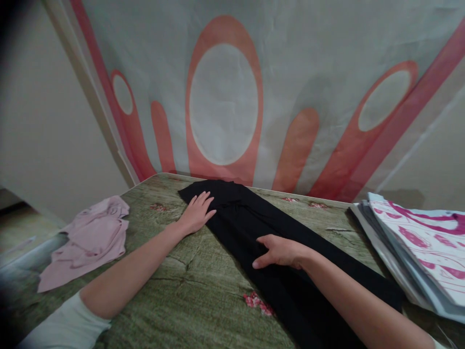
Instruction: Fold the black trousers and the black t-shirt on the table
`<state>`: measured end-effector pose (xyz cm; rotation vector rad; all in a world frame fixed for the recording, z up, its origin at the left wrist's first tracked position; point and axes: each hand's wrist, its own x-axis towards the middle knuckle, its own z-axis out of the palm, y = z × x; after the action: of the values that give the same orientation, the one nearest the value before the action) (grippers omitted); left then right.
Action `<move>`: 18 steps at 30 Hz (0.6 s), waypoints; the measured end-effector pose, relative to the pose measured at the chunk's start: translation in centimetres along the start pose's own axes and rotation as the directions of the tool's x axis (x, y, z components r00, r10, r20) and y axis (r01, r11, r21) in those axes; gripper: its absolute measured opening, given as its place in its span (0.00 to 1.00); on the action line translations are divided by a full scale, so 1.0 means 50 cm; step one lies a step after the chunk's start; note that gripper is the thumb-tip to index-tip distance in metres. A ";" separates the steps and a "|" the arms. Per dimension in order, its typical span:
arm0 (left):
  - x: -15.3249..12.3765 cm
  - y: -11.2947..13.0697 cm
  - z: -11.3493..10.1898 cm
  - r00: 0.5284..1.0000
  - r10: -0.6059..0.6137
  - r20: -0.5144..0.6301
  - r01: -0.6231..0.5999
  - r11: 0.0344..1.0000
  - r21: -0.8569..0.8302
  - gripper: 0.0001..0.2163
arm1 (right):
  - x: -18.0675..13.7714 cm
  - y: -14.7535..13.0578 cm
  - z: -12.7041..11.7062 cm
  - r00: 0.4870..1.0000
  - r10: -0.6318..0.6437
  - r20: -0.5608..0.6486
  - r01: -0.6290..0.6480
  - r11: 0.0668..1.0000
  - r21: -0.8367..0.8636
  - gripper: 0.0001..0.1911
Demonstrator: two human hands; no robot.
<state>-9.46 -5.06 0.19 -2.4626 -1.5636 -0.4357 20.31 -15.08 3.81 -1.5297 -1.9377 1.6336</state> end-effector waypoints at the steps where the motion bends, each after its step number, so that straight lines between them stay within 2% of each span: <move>1: -0.002 0.011 -0.008 0.999 0.014 -0.036 -0.014 1.000 0.008 0.18 | -0.010 0.006 -0.003 0.999 0.011 -0.041 -0.013 0.999 -0.034 0.38; 4: -0.008 0.043 -0.024 0.997 0.055 -0.061 -0.054 0.998 0.007 0.10 | -0.035 0.020 -0.007 0.994 0.043 -0.100 -0.051 0.996 -0.076 0.39; 7: -0.012 0.063 -0.027 0.994 0.103 -0.033 -0.104 0.994 -0.028 0.08 | -0.059 0.032 -0.009 0.991 0.059 -0.124 -0.070 0.994 -0.086 0.38; 9: -0.013 0.066 -0.024 0.991 0.130 -0.012 -0.130 0.990 -0.057 0.08 | -0.080 0.044 -0.013 0.990 0.060 -0.126 -0.075 0.991 -0.113 0.36; 13: -0.012 0.062 -0.020 0.989 0.150 0.010 -0.148 0.984 -0.099 0.08 | -0.135 0.089 -0.034 0.997 0.053 -0.057 -0.064 0.975 -0.212 0.32; 18: -0.008 0.058 -0.017 0.987 0.158 0.006 -0.157 0.980 -0.122 0.08 | -0.206 0.148 -0.064 0.986 0.146 -0.082 -0.163 0.952 -0.259 0.34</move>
<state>-7.13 -6.90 0.84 -2.6625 -1.3717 -0.4994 31.39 -22.01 3.66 -1.8504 -2.1205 1.4052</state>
